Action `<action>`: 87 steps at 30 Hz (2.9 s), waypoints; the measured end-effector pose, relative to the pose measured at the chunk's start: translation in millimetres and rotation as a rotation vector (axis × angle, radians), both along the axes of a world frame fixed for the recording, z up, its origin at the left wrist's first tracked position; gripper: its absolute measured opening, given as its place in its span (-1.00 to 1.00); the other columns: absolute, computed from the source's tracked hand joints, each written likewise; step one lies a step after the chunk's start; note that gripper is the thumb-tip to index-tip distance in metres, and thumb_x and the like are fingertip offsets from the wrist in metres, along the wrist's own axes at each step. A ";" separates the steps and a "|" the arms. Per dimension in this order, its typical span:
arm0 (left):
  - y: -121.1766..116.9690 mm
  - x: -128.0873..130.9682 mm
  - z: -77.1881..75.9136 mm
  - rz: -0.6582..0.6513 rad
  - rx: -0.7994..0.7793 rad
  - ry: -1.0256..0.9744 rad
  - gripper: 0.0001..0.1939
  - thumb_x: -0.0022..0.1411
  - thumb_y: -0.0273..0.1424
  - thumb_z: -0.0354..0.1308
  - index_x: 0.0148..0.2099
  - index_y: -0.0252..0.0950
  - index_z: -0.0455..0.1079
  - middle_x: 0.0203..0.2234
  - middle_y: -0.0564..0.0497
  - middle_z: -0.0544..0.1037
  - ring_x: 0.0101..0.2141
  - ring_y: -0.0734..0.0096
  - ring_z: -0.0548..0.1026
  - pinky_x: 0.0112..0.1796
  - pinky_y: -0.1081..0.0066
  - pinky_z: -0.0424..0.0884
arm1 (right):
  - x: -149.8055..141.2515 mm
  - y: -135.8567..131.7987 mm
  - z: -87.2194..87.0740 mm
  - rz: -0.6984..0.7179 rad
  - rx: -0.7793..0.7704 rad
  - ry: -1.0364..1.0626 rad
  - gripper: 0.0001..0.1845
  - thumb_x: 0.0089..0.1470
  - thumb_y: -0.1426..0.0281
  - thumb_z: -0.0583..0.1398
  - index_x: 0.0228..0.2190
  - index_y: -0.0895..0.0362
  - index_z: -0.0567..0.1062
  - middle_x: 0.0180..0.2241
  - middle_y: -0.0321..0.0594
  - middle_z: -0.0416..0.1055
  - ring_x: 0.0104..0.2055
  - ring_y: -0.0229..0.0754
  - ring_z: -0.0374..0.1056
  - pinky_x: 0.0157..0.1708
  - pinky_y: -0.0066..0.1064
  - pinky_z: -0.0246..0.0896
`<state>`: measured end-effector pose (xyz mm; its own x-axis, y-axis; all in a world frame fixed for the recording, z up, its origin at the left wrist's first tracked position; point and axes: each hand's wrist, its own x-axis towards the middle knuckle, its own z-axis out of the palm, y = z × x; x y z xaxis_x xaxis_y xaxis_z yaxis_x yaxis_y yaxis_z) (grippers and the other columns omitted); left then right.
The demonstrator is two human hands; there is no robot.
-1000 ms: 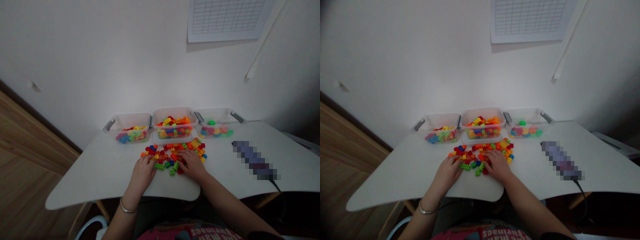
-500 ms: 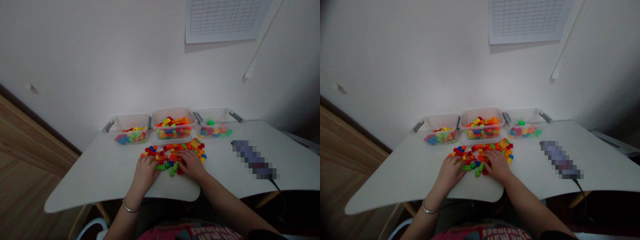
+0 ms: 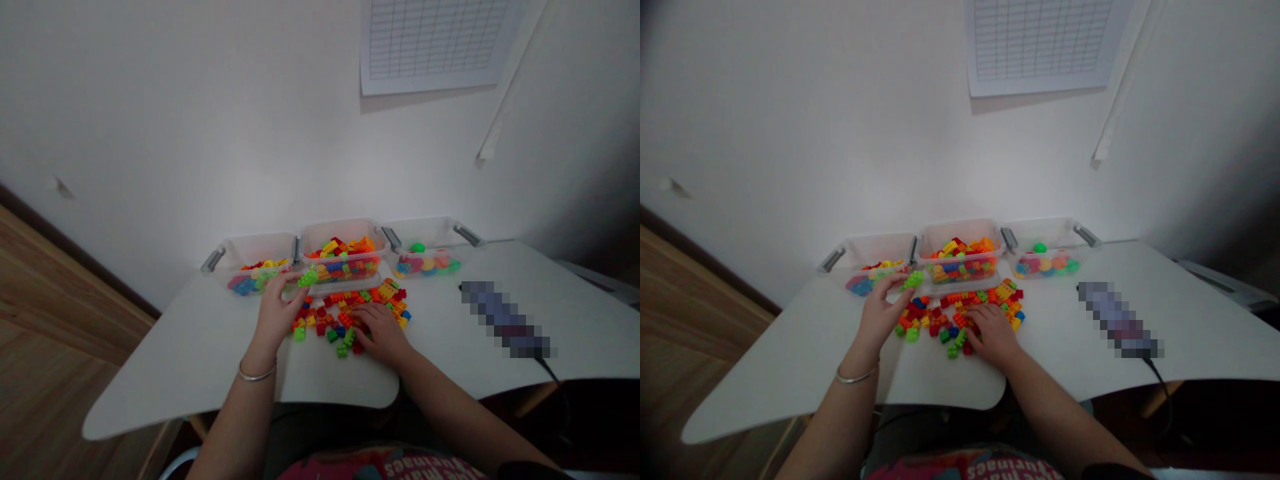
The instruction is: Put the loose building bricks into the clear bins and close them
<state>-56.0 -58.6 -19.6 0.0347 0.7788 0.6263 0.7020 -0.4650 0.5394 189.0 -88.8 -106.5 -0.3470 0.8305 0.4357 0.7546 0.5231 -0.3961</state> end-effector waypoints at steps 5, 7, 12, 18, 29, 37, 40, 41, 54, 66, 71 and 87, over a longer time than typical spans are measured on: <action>49.0 18.0 19.3 0.115 0.009 0.048 -0.75 0.20 -0.29 0.15 -0.10 -0.25 0.46 -0.19 -0.05 0.58 -0.12 0.23 0.48 -0.02 0.23 0.35 | -0.3 -0.2 -0.9 -0.002 0.002 -0.007 -0.70 0.11 0.35 0.14 -0.11 0.09 0.49 -0.05 -0.13 0.47 0.01 -0.05 0.30 0.08 -0.11 0.14; 67.5 23.2 23.3 0.124 0.034 0.123 -0.73 0.19 -0.31 0.16 -0.07 -0.26 0.47 -0.14 -0.08 0.57 -0.07 0.20 0.46 0.02 0.23 0.31 | -0.4 -0.6 -0.8 -0.001 -0.002 -0.009 -0.70 0.11 0.35 0.13 -0.11 0.09 0.50 -0.05 -0.13 0.47 0.01 -0.05 0.29 0.08 -0.11 0.14; 96.5 34.8 29.2 0.214 -0.071 0.203 -0.70 0.22 -0.26 0.15 -0.04 -0.23 0.48 -0.17 -0.05 0.60 -0.12 0.21 0.49 -0.07 0.29 0.30 | -0.6 -1.9 0.6 0.005 -0.010 -0.007 -0.70 0.12 0.34 0.13 -0.11 0.10 0.49 -0.06 -0.12 0.47 0.00 -0.05 0.29 0.06 -0.12 0.15; 114.1 44.7 42.2 0.363 -0.203 0.416 -0.69 0.18 -0.19 0.15 -0.07 -0.16 0.52 -0.21 -0.11 0.61 -0.10 0.05 0.45 -0.11 0.17 0.25 | -0.3 -1.2 0.3 0.003 -0.001 0.007 -0.72 0.11 0.35 0.15 -0.14 0.11 0.50 -0.06 -0.14 0.47 0.00 -0.06 0.30 0.08 -0.13 0.13; 126.6 53.6 41.6 0.359 -0.284 0.582 -0.69 0.14 -0.26 0.12 -0.11 -0.17 0.56 -0.18 -0.19 0.60 -0.07 -0.05 0.40 -0.09 0.05 0.22 | 1.4 0.3 -0.4 0.001 -0.016 0.026 -0.75 0.10 0.36 0.16 -0.16 0.09 0.50 -0.07 -0.17 0.48 0.00 -0.06 0.31 0.08 -0.14 0.13; 107.4 37.0 43.3 0.191 -0.104 0.291 -0.68 0.22 -0.32 0.06 -0.03 -0.25 0.50 -0.10 -0.09 0.57 -0.04 0.18 0.42 0.03 0.22 0.24 | 1.1 -0.7 0.3 -0.008 -0.018 0.024 -0.75 0.11 0.35 0.15 -0.16 0.10 0.50 -0.08 -0.15 0.48 0.00 -0.06 0.30 0.07 -0.14 0.14; 76.8 29.3 42.7 0.183 0.066 0.175 -0.73 0.24 -0.37 0.04 -0.08 -0.28 0.49 -0.16 -0.08 0.57 -0.06 0.22 0.43 0.04 0.21 0.25 | 0.9 -0.1 -0.2 -0.007 -0.016 0.019 -0.75 0.10 0.36 0.15 -0.16 0.10 0.50 -0.08 -0.14 0.48 0.00 -0.06 0.31 0.07 -0.13 0.14; 64.4 26.4 40.8 0.183 0.106 0.141 -0.74 0.25 -0.38 0.02 -0.10 -0.27 0.49 -0.18 -0.07 0.56 -0.07 0.24 0.43 0.02 0.21 0.27 | 0.9 0.2 -0.7 -0.007 -0.015 0.017 -0.75 0.10 0.36 0.15 -0.16 0.10 0.50 -0.08 -0.14 0.48 0.00 -0.06 0.31 0.07 -0.13 0.14; -12.1 -4.5 -38.1 0.119 -0.276 0.547 -0.74 0.18 -0.34 0.16 -0.08 -0.20 0.51 -0.14 -0.08 0.56 -0.13 0.15 0.48 -0.07 0.20 0.39 | 0.5 0.0 1.5 -0.007 -0.024 0.014 -0.74 0.11 0.36 0.15 -0.16 0.10 0.51 -0.07 -0.13 0.48 0.01 -0.04 0.31 0.08 -0.12 0.13; -17.0 9.4 -41.1 0.033 -0.310 0.729 -0.70 0.19 -0.38 0.15 -0.01 -0.22 0.49 -0.11 -0.12 0.54 -0.11 0.11 0.45 -0.09 0.20 0.37 | 0.5 0.7 -0.5 -0.005 -0.015 0.013 -0.73 0.09 0.37 0.16 -0.15 0.10 0.51 -0.07 -0.13 0.49 0.00 -0.06 0.32 0.08 -0.13 0.13; -18.6 5.0 -38.5 0.024 -0.335 0.778 -0.70 0.17 -0.46 0.14 -0.04 -0.16 0.49 -0.14 -0.07 0.55 -0.12 0.16 0.45 -0.10 0.22 0.37 | 1.1 1.4 -2.1 -0.007 -0.013 0.018 -0.74 0.08 0.37 0.16 -0.15 0.10 0.51 -0.07 -0.14 0.48 0.01 -0.05 0.32 0.08 -0.13 0.13; -19.9 14.8 -36.0 0.071 -0.336 0.811 -0.78 0.19 -0.41 0.11 -0.12 -0.23 0.50 -0.18 -0.07 0.56 -0.12 0.13 0.44 -0.12 0.19 0.32 | 1.2 2.1 -2.7 -0.002 -0.018 0.018 -0.74 0.08 0.37 0.18 -0.15 0.11 0.50 -0.08 -0.15 0.48 0.00 -0.06 0.32 0.08 -0.14 0.14</action>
